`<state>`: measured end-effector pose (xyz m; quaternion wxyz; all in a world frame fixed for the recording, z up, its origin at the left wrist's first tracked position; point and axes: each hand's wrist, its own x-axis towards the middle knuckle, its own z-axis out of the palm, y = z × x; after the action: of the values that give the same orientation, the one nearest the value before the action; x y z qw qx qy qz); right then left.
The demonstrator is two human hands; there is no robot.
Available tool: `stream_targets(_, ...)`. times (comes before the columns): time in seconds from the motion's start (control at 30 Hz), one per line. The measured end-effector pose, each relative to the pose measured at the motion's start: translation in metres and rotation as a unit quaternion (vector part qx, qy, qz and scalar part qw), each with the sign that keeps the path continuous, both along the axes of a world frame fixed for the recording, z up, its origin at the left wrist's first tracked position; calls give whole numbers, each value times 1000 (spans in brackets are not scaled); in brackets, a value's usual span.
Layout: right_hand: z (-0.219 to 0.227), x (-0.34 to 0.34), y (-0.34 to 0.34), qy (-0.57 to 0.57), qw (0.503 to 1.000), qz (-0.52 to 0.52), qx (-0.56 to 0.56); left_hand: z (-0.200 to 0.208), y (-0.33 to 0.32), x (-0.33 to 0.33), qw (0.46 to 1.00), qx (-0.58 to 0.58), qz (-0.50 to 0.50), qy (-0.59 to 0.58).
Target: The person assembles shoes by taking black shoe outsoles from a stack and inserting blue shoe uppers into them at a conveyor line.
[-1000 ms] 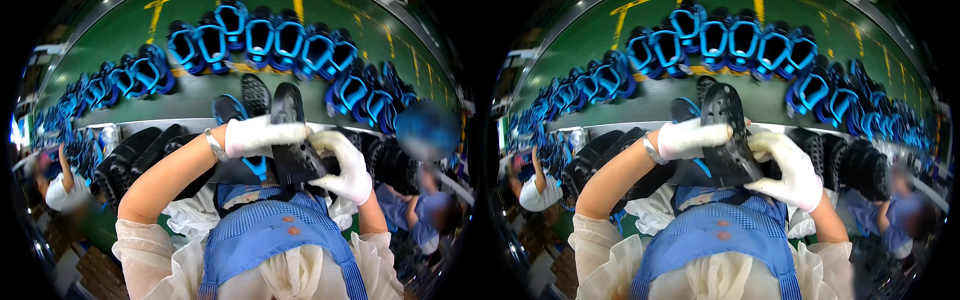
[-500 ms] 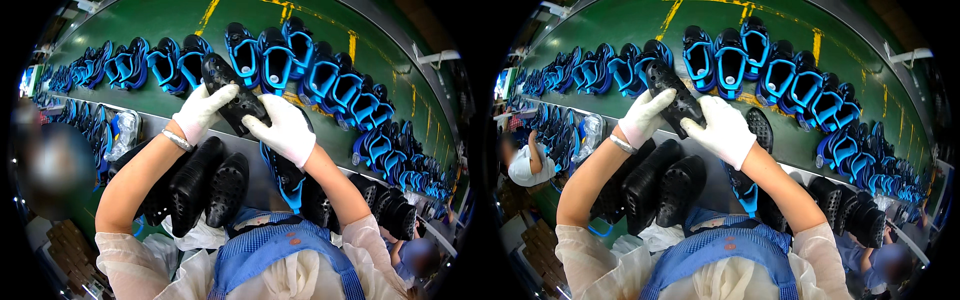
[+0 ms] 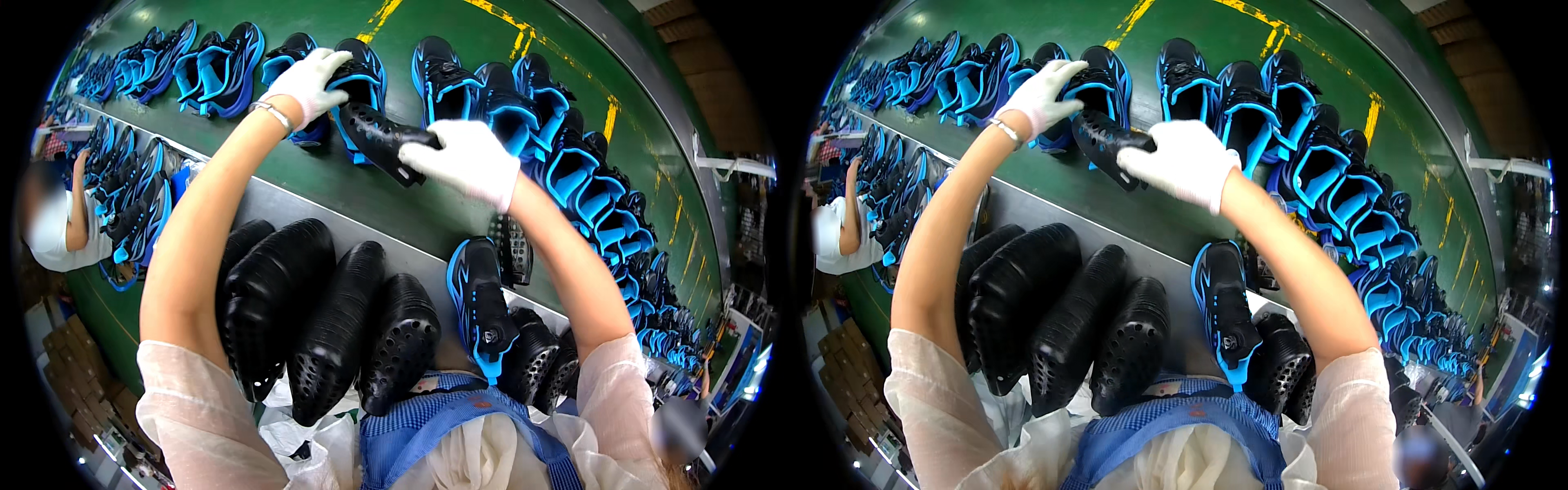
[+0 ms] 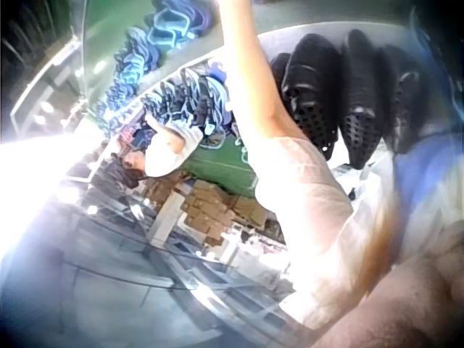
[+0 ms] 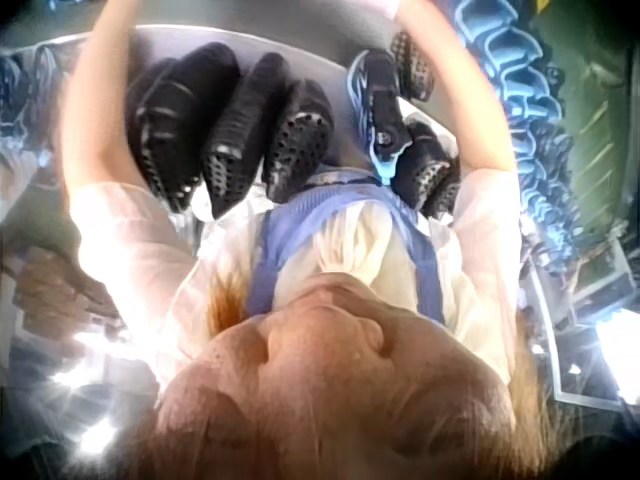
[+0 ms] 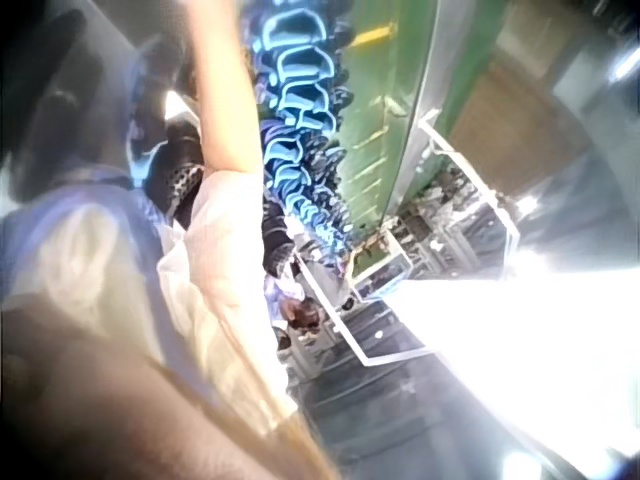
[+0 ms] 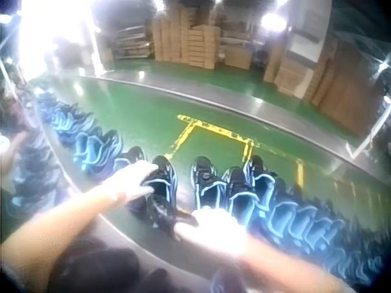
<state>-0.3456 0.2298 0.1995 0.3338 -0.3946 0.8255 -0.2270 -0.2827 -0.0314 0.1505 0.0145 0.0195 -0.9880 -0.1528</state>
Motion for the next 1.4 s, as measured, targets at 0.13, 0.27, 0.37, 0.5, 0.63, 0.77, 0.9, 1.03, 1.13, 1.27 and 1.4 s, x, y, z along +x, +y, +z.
stream_targets(0.13,18,-34,-33,21,993,60,99,-12,-6,-26,1000,10,15,6)
stream_targets(0.27,-1,-44,-78,156,975,122,100,-11,-4,-33,997,22,49,-46)
stream_targets(0.37,-8,-34,-98,154,979,75,111,-14,-5,-27,997,29,54,-38)
stream_targets(0.5,-10,-44,-106,109,982,92,123,-5,-16,-13,998,34,57,-2)
stream_targets(0.63,-22,-61,-88,11,986,86,140,-16,-24,-19,998,51,37,-10)
stream_targets(0.77,-33,-34,-104,171,975,86,116,-15,-12,-31,999,40,29,17)
stream_targets(0.9,-79,-22,-116,250,964,69,53,-6,8,-23,994,77,71,32)
stream_targets(1.03,-72,-32,-127,226,967,60,105,12,25,-7,992,6,48,-116)
stream_targets(1.13,-69,-57,-145,122,973,91,171,-7,46,12,990,103,-87,-41)
stream_targets(1.27,-74,-42,-162,126,966,97,202,-39,55,7,956,163,-44,-242)
stream_targets(1.4,-101,-39,-157,145,985,-4,93,-61,56,-14,925,108,-11,-364)
